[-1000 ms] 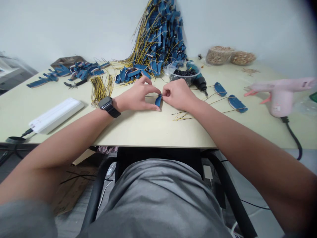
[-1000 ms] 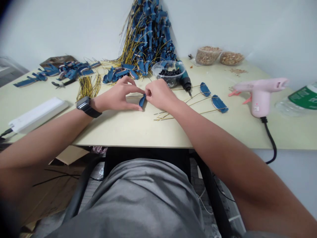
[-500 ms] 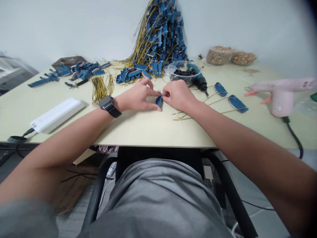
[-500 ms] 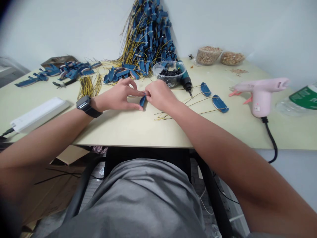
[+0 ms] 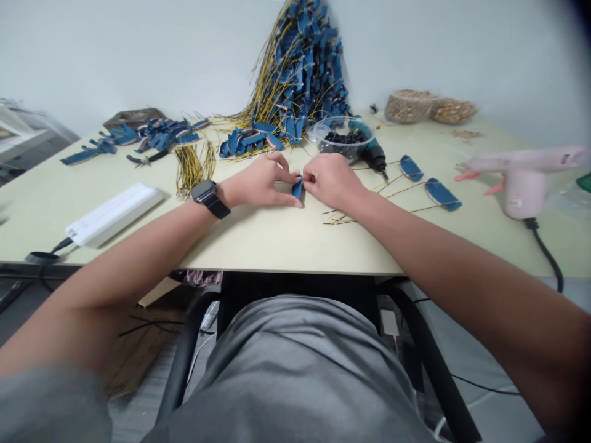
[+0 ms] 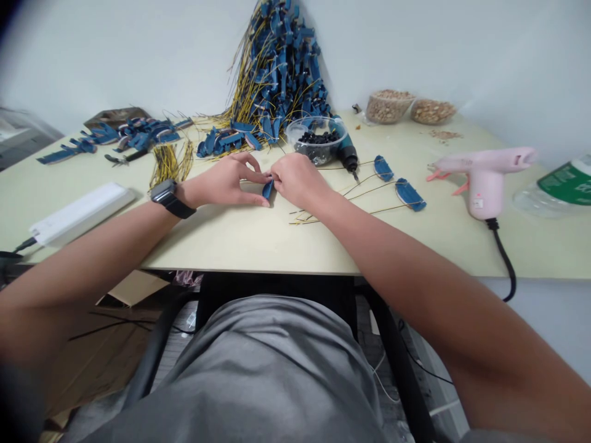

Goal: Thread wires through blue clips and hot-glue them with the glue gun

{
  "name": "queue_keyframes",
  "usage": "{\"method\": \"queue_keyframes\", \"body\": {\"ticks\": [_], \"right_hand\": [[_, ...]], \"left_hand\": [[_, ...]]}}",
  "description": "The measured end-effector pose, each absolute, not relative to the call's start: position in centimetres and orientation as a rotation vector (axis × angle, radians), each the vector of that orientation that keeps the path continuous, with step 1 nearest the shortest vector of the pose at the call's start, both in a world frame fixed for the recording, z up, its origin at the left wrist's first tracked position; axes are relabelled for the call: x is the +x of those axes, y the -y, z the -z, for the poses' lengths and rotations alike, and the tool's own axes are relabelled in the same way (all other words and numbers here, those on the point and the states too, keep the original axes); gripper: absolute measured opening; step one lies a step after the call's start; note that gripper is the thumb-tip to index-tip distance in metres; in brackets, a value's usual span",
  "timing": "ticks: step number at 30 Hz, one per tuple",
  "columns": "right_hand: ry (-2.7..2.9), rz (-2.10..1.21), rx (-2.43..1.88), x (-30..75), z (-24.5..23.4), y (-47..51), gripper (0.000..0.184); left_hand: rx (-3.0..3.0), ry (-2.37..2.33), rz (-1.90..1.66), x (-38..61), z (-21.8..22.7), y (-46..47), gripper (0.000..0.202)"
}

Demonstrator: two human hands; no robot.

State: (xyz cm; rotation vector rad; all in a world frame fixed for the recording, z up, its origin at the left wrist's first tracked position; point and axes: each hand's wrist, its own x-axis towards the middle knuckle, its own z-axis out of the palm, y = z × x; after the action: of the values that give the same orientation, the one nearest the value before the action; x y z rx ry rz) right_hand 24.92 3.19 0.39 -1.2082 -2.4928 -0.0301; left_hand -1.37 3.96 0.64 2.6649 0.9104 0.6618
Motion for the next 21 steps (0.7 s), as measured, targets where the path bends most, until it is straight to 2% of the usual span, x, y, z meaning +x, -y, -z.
{"method": "queue_keyframes", "body": {"ticks": [9, 21], "right_hand": [[2.498, 0.048, -1.207, 25.0, -0.7, -2.9, 0.027], [2.425, -0.039, -1.222, 24.9, -0.3, -3.2, 0.026]], "left_hand": [[2.583, -1.070, -0.753, -1.6, 0.2, -4.0, 0.115], [2.517, -0.998, -0.654, -1.3, 0.0, -4.8, 0.108]]}}
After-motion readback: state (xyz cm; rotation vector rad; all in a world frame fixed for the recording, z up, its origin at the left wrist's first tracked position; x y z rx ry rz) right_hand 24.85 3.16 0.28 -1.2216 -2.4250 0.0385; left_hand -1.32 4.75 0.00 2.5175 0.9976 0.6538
